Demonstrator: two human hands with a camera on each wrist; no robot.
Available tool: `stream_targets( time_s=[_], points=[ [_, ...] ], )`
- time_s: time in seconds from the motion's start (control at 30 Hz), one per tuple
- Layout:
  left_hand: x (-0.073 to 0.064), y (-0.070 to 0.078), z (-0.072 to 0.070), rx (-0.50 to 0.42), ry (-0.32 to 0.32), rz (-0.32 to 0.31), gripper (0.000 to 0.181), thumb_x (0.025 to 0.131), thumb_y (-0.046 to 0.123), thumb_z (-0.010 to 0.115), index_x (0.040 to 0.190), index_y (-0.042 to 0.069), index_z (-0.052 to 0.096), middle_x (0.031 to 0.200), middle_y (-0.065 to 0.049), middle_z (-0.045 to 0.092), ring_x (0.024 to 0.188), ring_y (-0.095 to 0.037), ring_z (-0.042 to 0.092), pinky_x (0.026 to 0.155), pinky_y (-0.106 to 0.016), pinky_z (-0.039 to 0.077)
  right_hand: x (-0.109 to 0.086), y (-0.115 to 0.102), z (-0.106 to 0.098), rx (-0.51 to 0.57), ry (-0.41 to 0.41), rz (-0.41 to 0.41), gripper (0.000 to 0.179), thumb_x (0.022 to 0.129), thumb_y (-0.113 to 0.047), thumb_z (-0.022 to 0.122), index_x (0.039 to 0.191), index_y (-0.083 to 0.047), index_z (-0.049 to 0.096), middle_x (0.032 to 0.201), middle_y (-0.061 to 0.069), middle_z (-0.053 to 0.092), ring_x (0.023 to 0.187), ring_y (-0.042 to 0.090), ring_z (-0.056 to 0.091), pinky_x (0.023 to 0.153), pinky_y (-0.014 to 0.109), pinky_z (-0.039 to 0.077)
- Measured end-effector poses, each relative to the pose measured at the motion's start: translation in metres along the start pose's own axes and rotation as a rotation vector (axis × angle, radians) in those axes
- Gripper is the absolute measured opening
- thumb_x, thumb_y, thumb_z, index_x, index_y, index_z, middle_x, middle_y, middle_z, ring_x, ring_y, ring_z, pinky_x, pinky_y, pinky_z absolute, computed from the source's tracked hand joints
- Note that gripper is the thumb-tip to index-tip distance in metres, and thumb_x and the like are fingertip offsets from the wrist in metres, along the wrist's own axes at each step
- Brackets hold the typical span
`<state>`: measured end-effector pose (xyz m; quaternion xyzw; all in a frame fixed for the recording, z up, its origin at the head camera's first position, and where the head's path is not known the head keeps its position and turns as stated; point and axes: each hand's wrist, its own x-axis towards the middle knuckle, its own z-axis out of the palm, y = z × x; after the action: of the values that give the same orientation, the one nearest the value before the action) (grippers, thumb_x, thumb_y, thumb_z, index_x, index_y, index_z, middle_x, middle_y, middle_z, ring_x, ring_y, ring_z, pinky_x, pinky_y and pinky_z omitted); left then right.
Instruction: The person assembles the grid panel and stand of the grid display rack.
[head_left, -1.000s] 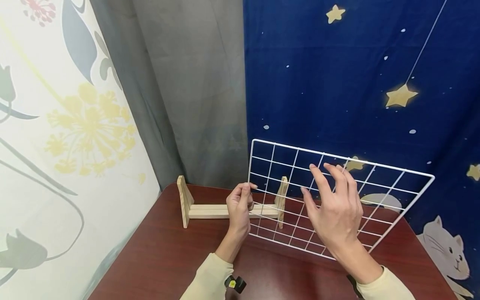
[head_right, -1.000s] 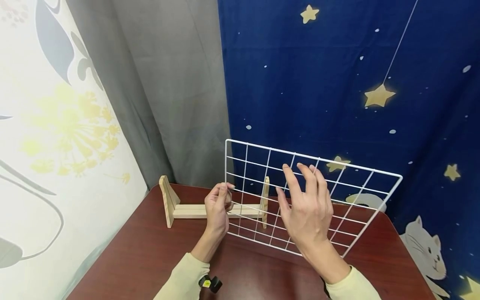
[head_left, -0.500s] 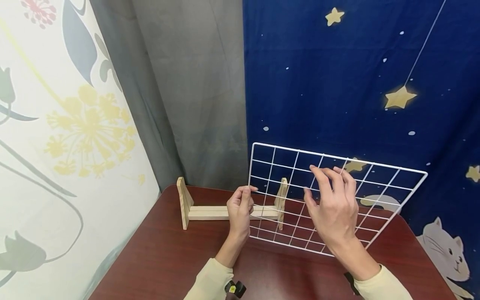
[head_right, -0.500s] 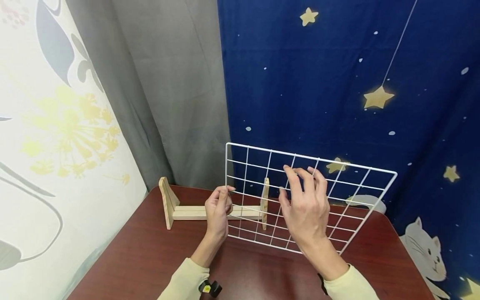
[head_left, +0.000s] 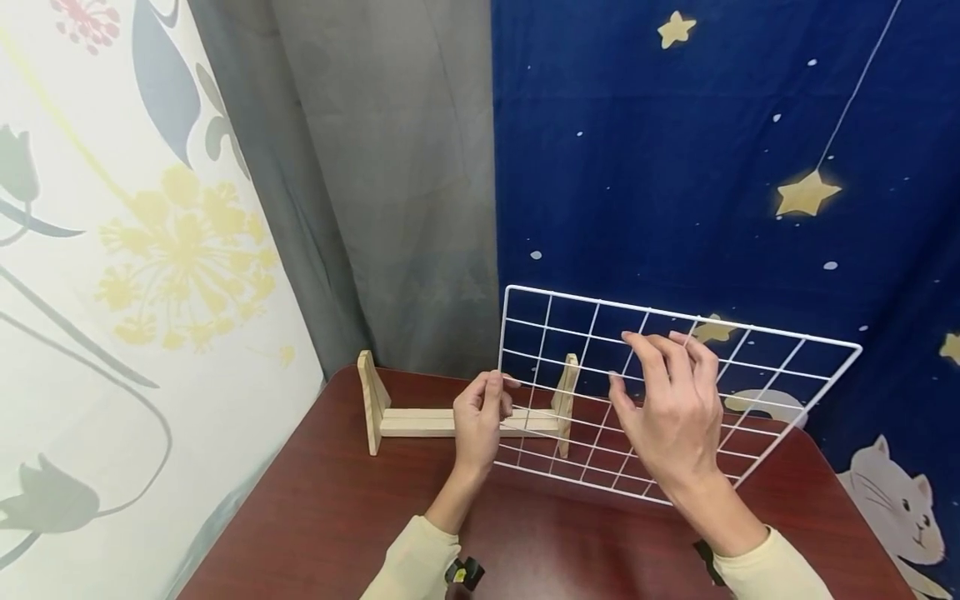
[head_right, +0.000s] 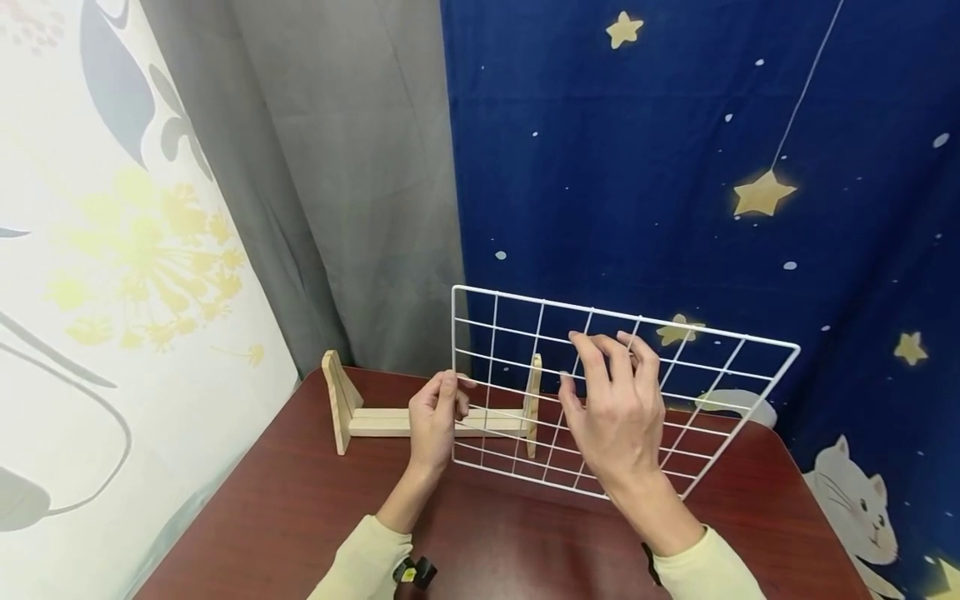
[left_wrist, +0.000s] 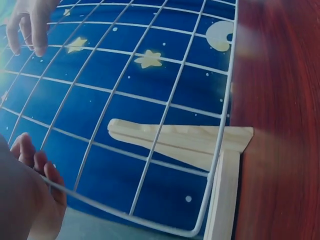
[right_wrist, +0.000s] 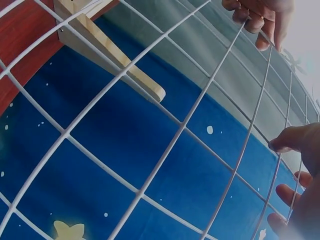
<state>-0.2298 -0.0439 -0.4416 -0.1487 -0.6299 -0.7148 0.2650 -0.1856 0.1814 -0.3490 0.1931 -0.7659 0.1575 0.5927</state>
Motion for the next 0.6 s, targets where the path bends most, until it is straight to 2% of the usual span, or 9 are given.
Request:
stream_targets(
  time_s=[0.07,0.2,0.27,0.43,0.53,0.6],
  points=[
    [0.001,0.002,-0.002,0.035,-0.022,-0.010,0.035,0.112,0.025,0.054,0.095,0.007,0.077,0.064,-0.018,0.062,0.059,-0.018,0.057,0.056,-0.025,0.048,0.000,0.001,0.000,0.004,-0.002,0.006,0.048,0.082,-0.015,0.077,0.129,-0.005,0.072,0.111,0.023,0.071,0.116,0.054,0.058,0.103,0.055,0.047],
    [0.002,0.004,-0.009,0.128,-0.073,-0.011,0.031,0.112,0.030,0.055,0.099,0.013,0.078,0.076,-0.012,0.076,0.073,-0.017,0.072,0.062,-0.029,0.057,-0.002,0.003,-0.001,0.011,-0.014,0.017,0.049,0.082,-0.015,0.078,0.130,-0.005,0.071,0.112,0.024,0.070,0.118,0.055,0.057,0.104,0.056,0.046],
    [0.005,0.004,-0.014,0.160,-0.090,-0.001,0.028,0.112,0.030,0.055,0.105,0.015,0.077,0.084,-0.008,0.080,0.083,-0.015,0.076,0.070,-0.027,0.060,-0.002,0.005,-0.002,0.012,-0.017,0.022,0.049,0.083,-0.016,0.077,0.130,-0.005,0.071,0.112,0.025,0.070,0.119,0.055,0.056,0.105,0.056,0.045],
    [0.024,0.010,-0.039,0.161,-0.025,0.036,0.025,0.112,0.030,0.055,0.116,0.015,0.075,0.102,-0.008,0.081,0.104,-0.022,0.075,0.092,-0.020,0.054,-0.003,0.011,-0.007,0.021,-0.006,0.045,0.048,0.083,-0.018,0.076,0.128,-0.004,0.072,0.113,0.025,0.070,0.118,0.055,0.055,0.107,0.055,0.043],
    [0.036,0.015,-0.060,0.155,0.042,0.057,0.028,0.113,0.029,0.052,0.120,0.012,0.074,0.108,-0.013,0.080,0.114,-0.024,0.072,0.097,-0.021,0.051,-0.006,0.013,-0.010,0.030,-0.013,0.061,0.047,0.082,-0.019,0.076,0.127,-0.004,0.072,0.112,0.025,0.070,0.117,0.055,0.055,0.108,0.054,0.042],
    [0.041,0.017,-0.075,0.152,0.084,0.071,0.029,0.114,0.027,0.051,0.122,0.010,0.073,0.111,-0.016,0.079,0.118,-0.021,0.071,0.101,-0.022,0.050,-0.007,0.012,-0.011,0.036,-0.023,0.066,0.047,0.083,-0.020,0.076,0.127,-0.004,0.072,0.112,0.025,0.070,0.117,0.055,0.055,0.108,0.053,0.042]
  ],
)
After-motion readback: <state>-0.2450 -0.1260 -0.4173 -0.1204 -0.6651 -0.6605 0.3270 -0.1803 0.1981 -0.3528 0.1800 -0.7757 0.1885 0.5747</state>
